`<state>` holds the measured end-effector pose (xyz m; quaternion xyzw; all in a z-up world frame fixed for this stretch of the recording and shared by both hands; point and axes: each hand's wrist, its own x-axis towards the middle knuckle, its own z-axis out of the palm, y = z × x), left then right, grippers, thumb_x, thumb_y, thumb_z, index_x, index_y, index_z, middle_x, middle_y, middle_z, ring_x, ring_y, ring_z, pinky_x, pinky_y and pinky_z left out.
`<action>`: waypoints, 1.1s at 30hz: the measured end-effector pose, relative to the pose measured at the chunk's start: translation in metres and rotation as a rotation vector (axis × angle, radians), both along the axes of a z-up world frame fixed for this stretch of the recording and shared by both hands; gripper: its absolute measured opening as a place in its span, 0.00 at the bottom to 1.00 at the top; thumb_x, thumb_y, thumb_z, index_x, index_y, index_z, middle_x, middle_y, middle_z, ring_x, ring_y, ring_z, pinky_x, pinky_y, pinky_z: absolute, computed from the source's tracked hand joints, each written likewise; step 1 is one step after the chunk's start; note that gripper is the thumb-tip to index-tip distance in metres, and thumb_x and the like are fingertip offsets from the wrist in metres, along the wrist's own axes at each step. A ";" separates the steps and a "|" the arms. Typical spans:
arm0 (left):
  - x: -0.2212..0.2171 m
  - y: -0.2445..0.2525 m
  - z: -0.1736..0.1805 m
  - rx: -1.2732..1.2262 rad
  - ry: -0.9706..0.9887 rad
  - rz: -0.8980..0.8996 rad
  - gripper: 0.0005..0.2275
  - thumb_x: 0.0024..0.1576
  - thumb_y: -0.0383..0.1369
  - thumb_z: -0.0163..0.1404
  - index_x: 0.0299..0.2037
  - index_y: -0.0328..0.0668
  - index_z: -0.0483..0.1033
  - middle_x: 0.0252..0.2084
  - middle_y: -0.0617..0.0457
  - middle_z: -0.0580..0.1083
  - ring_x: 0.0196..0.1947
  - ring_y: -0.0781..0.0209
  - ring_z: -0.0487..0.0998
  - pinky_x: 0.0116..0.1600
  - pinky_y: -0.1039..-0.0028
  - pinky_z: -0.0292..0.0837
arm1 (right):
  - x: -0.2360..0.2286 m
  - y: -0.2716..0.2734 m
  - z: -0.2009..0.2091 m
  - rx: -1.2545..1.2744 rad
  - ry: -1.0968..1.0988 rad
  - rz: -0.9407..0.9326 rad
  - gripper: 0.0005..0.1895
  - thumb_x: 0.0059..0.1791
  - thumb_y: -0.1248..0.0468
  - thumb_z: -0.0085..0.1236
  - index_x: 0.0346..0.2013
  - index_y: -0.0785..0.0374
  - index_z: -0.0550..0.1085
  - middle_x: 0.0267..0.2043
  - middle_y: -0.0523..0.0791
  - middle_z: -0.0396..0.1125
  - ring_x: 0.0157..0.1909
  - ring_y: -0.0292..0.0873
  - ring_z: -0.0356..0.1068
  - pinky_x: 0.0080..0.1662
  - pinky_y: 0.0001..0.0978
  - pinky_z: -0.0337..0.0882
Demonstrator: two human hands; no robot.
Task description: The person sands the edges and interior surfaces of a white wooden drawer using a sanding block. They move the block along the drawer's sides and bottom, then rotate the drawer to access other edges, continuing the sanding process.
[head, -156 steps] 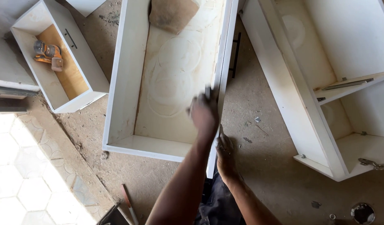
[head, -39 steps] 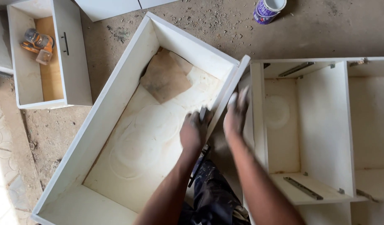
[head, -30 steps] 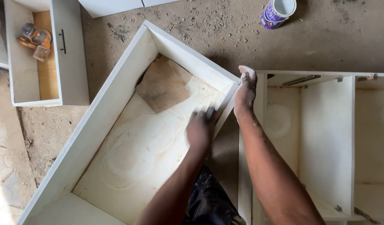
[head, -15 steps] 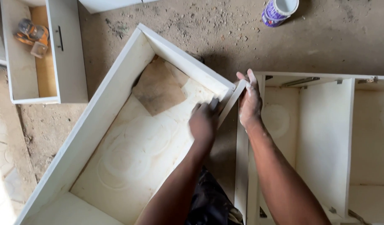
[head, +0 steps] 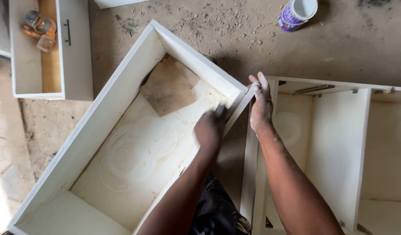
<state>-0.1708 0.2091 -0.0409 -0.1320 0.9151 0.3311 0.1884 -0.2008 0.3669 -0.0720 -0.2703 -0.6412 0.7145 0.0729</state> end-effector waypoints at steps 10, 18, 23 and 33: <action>0.083 -0.086 0.026 -0.053 -0.060 -0.059 0.12 0.54 0.40 0.57 0.35 0.38 0.73 0.26 0.41 0.77 0.34 0.32 0.81 0.40 0.47 0.75 | -0.005 0.008 0.007 0.042 -0.036 0.112 0.29 0.57 0.59 0.41 0.75 0.55 0.54 0.71 0.50 0.61 0.78 0.55 0.46 0.75 0.51 0.43; -0.042 0.040 -0.007 0.070 0.058 -0.140 0.08 0.57 0.39 0.54 0.43 0.51 0.76 0.31 0.51 0.80 0.37 0.46 0.84 0.42 0.58 0.79 | -0.007 0.012 0.004 0.161 -0.087 0.217 0.29 0.58 0.61 0.41 0.75 0.54 0.52 0.73 0.50 0.58 0.76 0.55 0.50 0.75 0.50 0.47; 0.018 -0.024 0.013 0.061 0.076 -0.154 0.12 0.58 0.43 0.55 0.42 0.44 0.75 0.33 0.45 0.80 0.40 0.40 0.83 0.43 0.51 0.78 | -0.007 0.013 0.013 0.265 -0.139 0.267 0.30 0.59 0.62 0.40 0.76 0.55 0.48 0.74 0.52 0.55 0.75 0.57 0.51 0.74 0.53 0.49; 0.214 -0.220 0.035 -0.093 -0.179 0.094 0.18 0.59 0.55 0.51 0.37 0.51 0.70 0.30 0.48 0.77 0.39 0.39 0.82 0.44 0.52 0.77 | 0.075 -0.073 0.047 0.309 -0.488 0.240 0.47 0.55 0.45 0.56 0.78 0.55 0.42 0.81 0.50 0.40 0.79 0.55 0.44 0.74 0.56 0.48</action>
